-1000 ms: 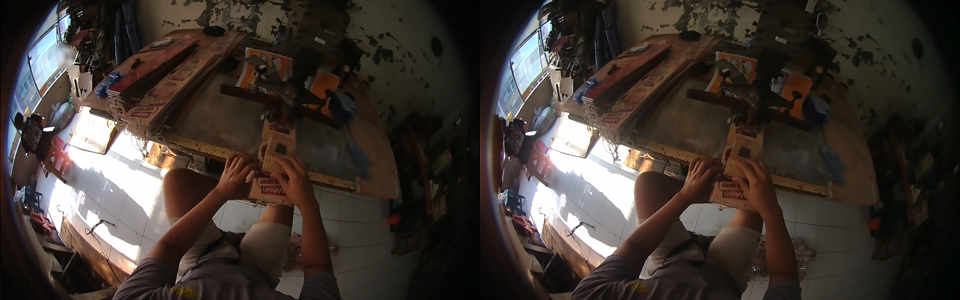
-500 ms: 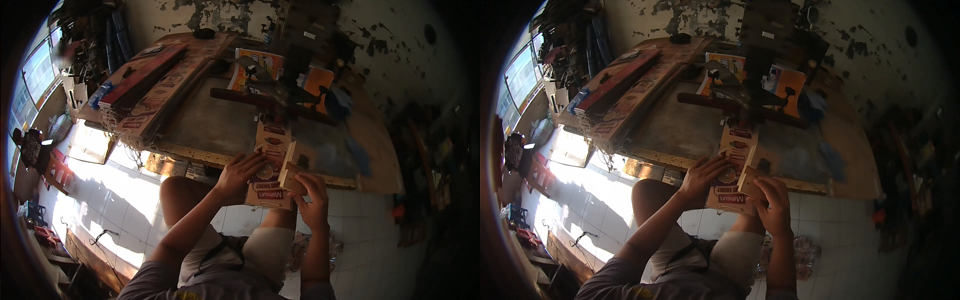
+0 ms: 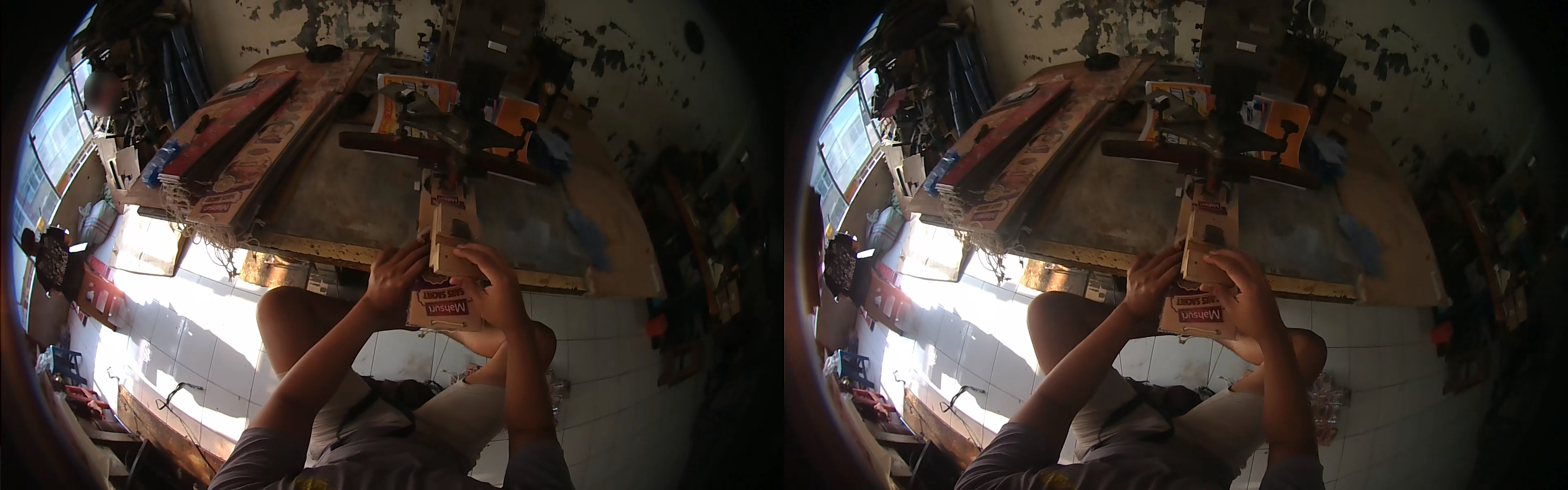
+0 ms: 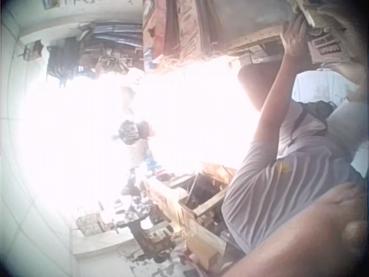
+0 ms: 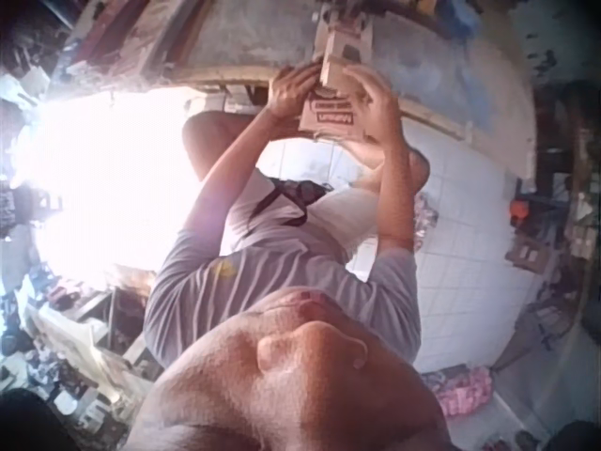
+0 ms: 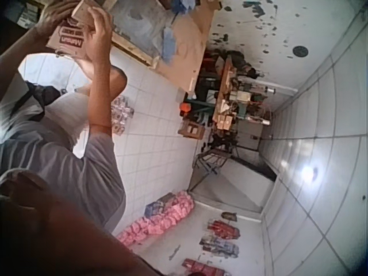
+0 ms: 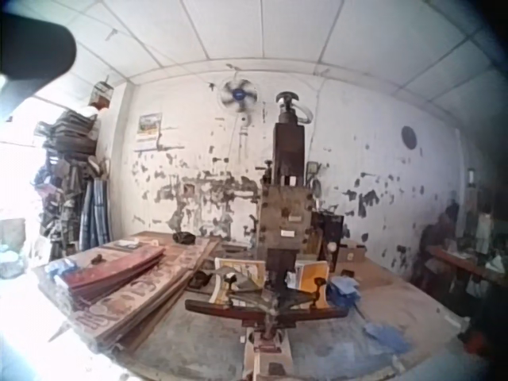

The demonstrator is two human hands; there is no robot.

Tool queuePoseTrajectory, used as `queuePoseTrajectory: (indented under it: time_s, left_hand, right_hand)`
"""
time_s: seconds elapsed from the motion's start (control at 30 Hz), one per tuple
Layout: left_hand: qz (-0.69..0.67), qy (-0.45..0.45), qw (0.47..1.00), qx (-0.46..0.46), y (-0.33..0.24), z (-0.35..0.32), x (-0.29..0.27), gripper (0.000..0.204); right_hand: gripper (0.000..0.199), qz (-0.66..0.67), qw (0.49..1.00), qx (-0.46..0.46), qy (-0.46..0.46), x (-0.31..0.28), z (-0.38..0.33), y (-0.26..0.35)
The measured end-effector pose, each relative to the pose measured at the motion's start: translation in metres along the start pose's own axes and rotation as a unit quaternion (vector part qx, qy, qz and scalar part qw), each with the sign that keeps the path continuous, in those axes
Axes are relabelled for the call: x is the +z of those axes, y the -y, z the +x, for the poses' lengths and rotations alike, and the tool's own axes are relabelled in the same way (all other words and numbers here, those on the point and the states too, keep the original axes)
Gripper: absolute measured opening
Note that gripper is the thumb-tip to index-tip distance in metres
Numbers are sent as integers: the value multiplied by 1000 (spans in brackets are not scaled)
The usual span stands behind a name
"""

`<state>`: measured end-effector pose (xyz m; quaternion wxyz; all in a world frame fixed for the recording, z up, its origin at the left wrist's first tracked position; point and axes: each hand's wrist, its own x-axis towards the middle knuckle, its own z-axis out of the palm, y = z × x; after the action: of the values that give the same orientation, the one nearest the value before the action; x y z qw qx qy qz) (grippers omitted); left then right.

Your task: The person applies adhesive to the edges of a plastic film and then presses a small wooden block onto the film while it is positioned on a workbench.

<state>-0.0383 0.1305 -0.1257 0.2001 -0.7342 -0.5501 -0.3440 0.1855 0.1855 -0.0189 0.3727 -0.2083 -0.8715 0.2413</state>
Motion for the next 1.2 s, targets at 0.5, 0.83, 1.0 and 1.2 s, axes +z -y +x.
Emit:
queuePoseTrajectory:
  time_s: [0.5,0.83,1.0,1.2]
  left_hand:
    - [4,-69,998,2,-4,5,5,45]
    - [1,-56,998,0,-5,9,2,40]
    - [-16,-40,999,-18,-6,5,2,41]
    - [-7,-8,999,-30,-17,16,-15,42]
  right_hand:
    - [41,-64,996,16,54,16,46,-47]
    - [39,-67,997,-10,37,27,73,-93]
    - [37,-59,997,2,47,27,79,-88]
    - [39,-58,998,-20,28,26,76,-97]
